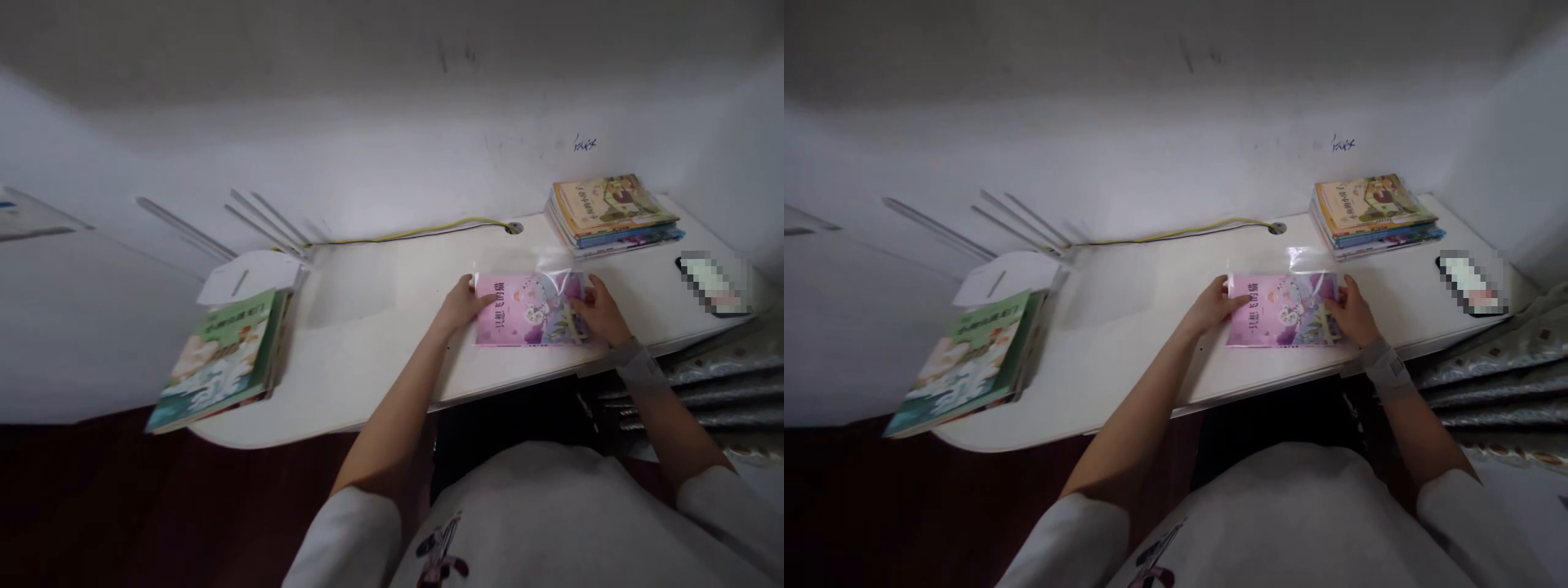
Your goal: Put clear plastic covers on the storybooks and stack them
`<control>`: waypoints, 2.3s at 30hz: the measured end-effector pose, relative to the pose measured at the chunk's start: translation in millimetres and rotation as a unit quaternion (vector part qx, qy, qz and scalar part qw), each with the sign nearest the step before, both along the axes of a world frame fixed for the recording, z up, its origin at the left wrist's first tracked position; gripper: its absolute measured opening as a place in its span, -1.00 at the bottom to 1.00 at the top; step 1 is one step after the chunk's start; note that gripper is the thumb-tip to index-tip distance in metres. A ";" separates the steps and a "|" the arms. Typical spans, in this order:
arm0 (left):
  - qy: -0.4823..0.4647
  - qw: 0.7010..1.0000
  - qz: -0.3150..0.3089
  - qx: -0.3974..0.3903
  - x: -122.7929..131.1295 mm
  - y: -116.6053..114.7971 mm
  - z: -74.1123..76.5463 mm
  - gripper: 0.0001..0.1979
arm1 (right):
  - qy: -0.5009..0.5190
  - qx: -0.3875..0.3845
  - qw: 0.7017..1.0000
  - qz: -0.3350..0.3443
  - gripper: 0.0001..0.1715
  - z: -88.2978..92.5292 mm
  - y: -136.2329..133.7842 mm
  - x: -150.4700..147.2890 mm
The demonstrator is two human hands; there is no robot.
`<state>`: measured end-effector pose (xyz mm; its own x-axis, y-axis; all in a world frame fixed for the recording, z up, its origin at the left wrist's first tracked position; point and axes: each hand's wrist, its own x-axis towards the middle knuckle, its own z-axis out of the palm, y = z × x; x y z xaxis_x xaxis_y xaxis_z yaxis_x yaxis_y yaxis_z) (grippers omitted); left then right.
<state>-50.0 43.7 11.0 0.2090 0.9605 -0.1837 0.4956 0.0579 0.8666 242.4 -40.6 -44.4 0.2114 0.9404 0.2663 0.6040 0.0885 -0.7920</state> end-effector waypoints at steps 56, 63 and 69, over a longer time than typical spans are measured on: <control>-0.363 0.927 0.080 -0.052 -23.9 -64.0 -4.8 -0.58 | 0.189 0.002 0.957 0.222 -0.55 102.6 35.8 -14.7; -0.379 0.918 0.098 -0.061 -17.7 -68.1 -2.1 -0.62 | 0.018 -0.110 0.914 0.390 -0.64 177.3 52.4 -31.6; -0.386 0.917 0.087 -0.057 -18.7 -71.0 0.6 -0.65 | -0.213 -0.155 0.862 0.432 -0.92 196.1 65.6 -47.2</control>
